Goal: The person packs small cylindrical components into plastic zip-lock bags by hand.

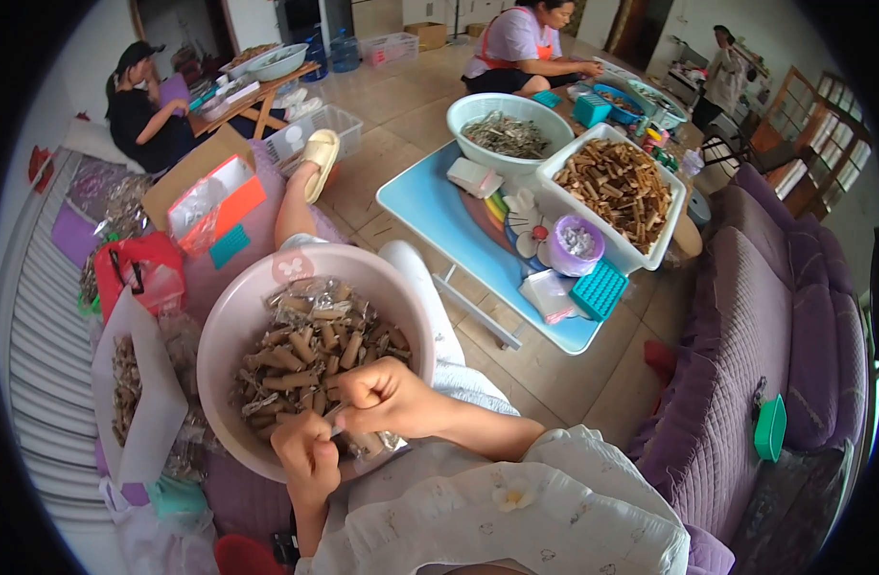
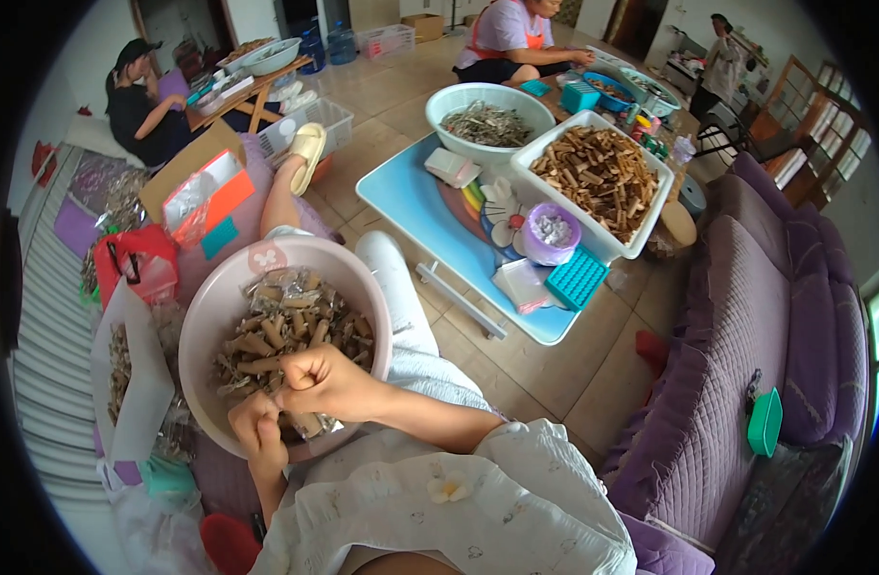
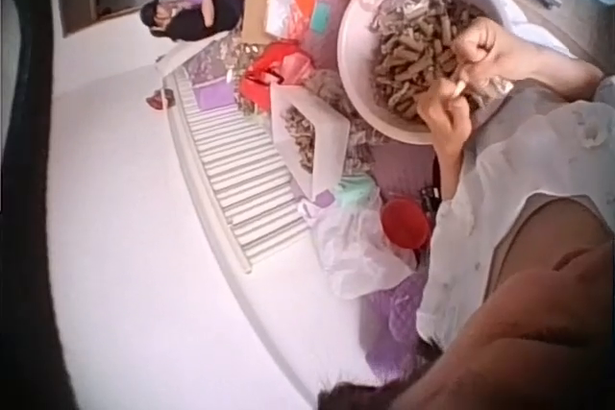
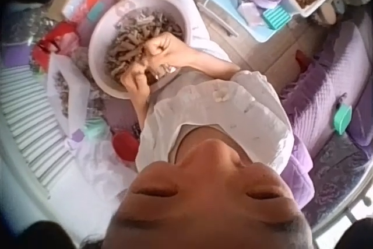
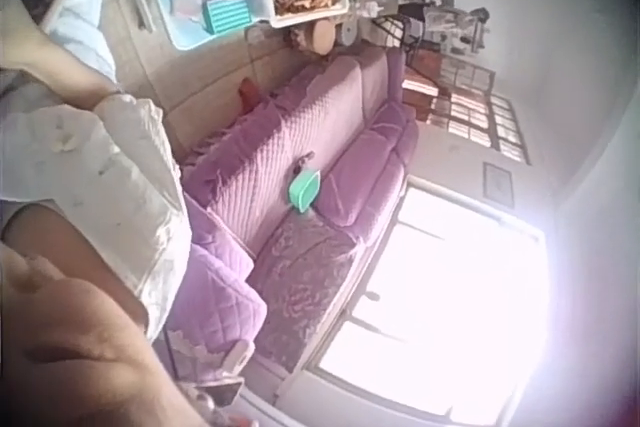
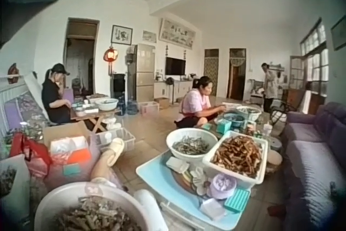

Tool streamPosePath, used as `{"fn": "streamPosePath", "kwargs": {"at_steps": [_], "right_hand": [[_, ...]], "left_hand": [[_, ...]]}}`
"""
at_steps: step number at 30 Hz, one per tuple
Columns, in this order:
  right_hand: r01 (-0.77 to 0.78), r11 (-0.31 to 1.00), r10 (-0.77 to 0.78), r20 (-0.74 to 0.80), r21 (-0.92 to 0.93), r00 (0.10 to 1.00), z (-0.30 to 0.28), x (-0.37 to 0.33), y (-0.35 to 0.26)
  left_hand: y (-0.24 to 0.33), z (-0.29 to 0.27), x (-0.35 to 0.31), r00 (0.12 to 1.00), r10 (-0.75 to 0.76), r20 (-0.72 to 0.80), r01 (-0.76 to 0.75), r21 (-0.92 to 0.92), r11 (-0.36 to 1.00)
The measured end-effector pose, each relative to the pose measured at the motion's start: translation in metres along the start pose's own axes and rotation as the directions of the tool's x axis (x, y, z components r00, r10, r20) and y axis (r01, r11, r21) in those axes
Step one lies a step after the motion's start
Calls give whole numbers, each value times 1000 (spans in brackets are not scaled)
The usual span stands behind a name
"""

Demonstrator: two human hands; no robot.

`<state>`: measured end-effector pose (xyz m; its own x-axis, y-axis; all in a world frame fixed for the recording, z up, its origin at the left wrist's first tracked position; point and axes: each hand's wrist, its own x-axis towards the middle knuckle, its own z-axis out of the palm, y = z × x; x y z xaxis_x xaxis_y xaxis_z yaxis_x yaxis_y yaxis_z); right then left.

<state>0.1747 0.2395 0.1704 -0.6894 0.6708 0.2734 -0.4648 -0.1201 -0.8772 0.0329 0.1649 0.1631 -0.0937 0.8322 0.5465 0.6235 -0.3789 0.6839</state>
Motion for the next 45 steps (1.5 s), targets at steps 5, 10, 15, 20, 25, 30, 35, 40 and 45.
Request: {"fn": "streamPosePath", "kwargs": {"at_steps": [5, 10, 15, 20, 25, 30, 35, 40, 45], "right_hand": [[57, 984, -34, 140, -169, 990, -3, 3, -3], [10, 994, 1, 98, -111, 995, -30, 23, 11], [59, 655, -87, 2, -753, 996, -67, 69, 11], [-23, 286, -207, -86, -958, 975, -104, 48, -17], [-545, -39, -302, -510, -838, 805, -235, -53, -30], [-756, -110, -362, -682, -646, 635, -307, -142, -3], [-827, -111, -363, -752, -552, 550, -308, -139, -1], [-784, -99, -363, -711, -613, 602, -305, -138, -9], [-726, -201, -464, -589, -658, 662, -312, -160, -84]], "left_hand": [[6, -2, 7, 995, -96, 25, 99, -177, 979], [8, 3, 5, 987, -160, -33, 158, -60, 986], [-3, 1, 3, 932, -321, -169, 285, -206, 936], [0, 0, 3, 948, -179, -265, 159, -95, 983], [-6, 4, 7, 970, -87, -226, 59, -125, 990], [-4, 3, -1, 939, -344, -17, 296, -473, 830], [-4, 3, 0, 943, -325, -70, 231, -565, 792], [15, -16, 25, 911, -386, 146, 346, -780, 521], [101, 5, 117, 723, 35, 690, 574, -628, 526]]}}
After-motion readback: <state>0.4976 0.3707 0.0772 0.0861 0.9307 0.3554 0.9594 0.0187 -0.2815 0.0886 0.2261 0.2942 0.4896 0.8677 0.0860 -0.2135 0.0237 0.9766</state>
